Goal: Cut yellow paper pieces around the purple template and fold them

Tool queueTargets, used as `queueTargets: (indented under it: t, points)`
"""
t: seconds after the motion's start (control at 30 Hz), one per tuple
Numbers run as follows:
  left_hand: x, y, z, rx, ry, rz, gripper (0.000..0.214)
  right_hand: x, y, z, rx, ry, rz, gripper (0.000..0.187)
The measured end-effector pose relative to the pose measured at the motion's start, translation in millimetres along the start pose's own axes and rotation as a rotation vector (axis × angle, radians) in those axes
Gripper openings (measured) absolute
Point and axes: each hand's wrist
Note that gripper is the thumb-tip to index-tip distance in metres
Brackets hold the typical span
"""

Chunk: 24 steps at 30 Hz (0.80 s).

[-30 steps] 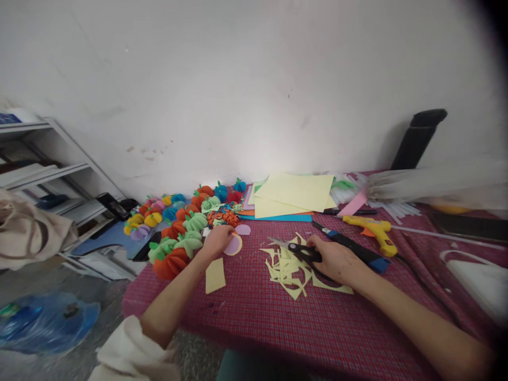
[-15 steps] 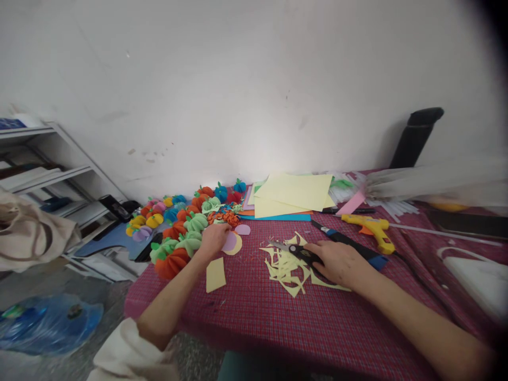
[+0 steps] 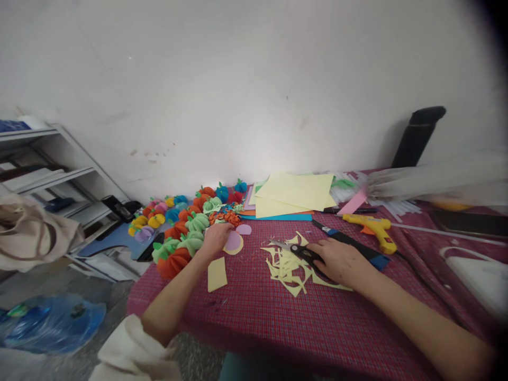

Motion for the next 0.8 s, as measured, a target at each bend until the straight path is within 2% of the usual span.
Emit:
queueTargets:
  t: [0.27, 0.47, 0.6, 0.8]
  points:
    - [-1.7, -4, -8, 0.007, 0.025, -0.025, 0.031, -6, 4, 3, -0.020, 0.006, 0.016, 0.028]
    - [-21.5, -4, -19, 0.062, -0.024, 0.006, 0.035, -2, 2, 2, -0.025, 0.021, 0.011, 0.028]
    - [-32.8, -1, -22, 0.124, -0.020, 0.010, 0.040, 3, -1, 3, -0.034, 0.061, 0.050, 0.027]
    - [-35.8, 1, -19, 0.191, -0.004, -0.012, 0.039, 5, -3, 4, -0.074, 0.154, 0.090, 0.024]
Point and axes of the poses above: each hand's wrist, its own z-axis towards the middle knuckle, its own x-axis out of the back of the hand, y = z × x, and after that the axes turned 13 degrees about -y, right-handed
